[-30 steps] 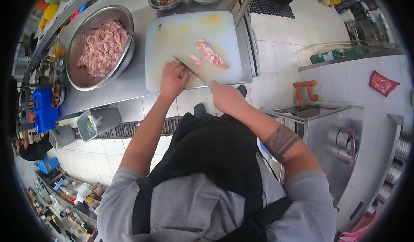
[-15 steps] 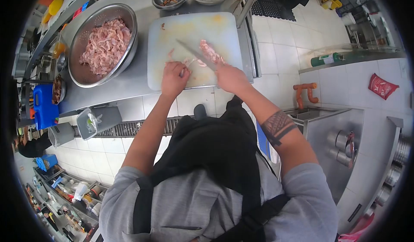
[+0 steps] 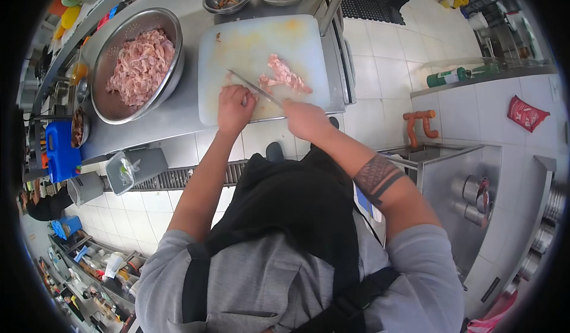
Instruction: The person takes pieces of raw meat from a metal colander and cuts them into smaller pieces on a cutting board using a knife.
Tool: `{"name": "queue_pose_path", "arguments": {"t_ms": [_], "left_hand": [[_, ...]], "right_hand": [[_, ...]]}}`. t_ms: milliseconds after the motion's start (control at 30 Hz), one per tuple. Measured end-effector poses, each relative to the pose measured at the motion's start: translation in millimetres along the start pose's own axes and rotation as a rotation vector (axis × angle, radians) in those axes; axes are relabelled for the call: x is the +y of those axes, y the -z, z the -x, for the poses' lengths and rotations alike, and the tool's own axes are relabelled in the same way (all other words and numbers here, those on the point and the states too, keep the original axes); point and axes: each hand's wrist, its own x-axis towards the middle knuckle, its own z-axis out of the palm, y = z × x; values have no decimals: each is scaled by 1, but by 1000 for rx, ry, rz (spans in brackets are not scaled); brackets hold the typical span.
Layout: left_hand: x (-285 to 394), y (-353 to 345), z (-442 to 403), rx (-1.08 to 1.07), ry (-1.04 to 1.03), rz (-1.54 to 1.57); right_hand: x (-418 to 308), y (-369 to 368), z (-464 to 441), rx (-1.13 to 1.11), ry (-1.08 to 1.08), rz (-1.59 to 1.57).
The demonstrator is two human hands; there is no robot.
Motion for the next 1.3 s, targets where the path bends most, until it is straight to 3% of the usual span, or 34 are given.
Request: {"name": "queue_pose_path", "arguments": {"t_ms": [267, 433, 567, 633, 700, 767, 1000, 1300], "left_hand": [[-2, -1, 1, -43, 50, -26], [-2, 0, 3, -38, 35, 11], [-1, 6, 5, 100, 63, 115], [-1, 13, 3, 92, 89, 62], [-2, 19, 4, 84, 131, 9], [-4, 24, 7, -62, 104, 28], [-9, 15, 7, -11, -1, 42], [-11, 17, 1, -86, -23, 70]], "right_hand": [[47, 54, 40, -112, -34, 207], [34, 75, 45, 160, -55, 60], [10, 38, 44, 162, 53, -4], [-3, 27, 48, -6, -17, -23], [-2, 22, 54, -24, -4, -34], [-1, 23, 61, -70, -18, -32], [-15, 14, 50, -153, -47, -34], [-45, -20, -45, 50, 98, -91]]}}
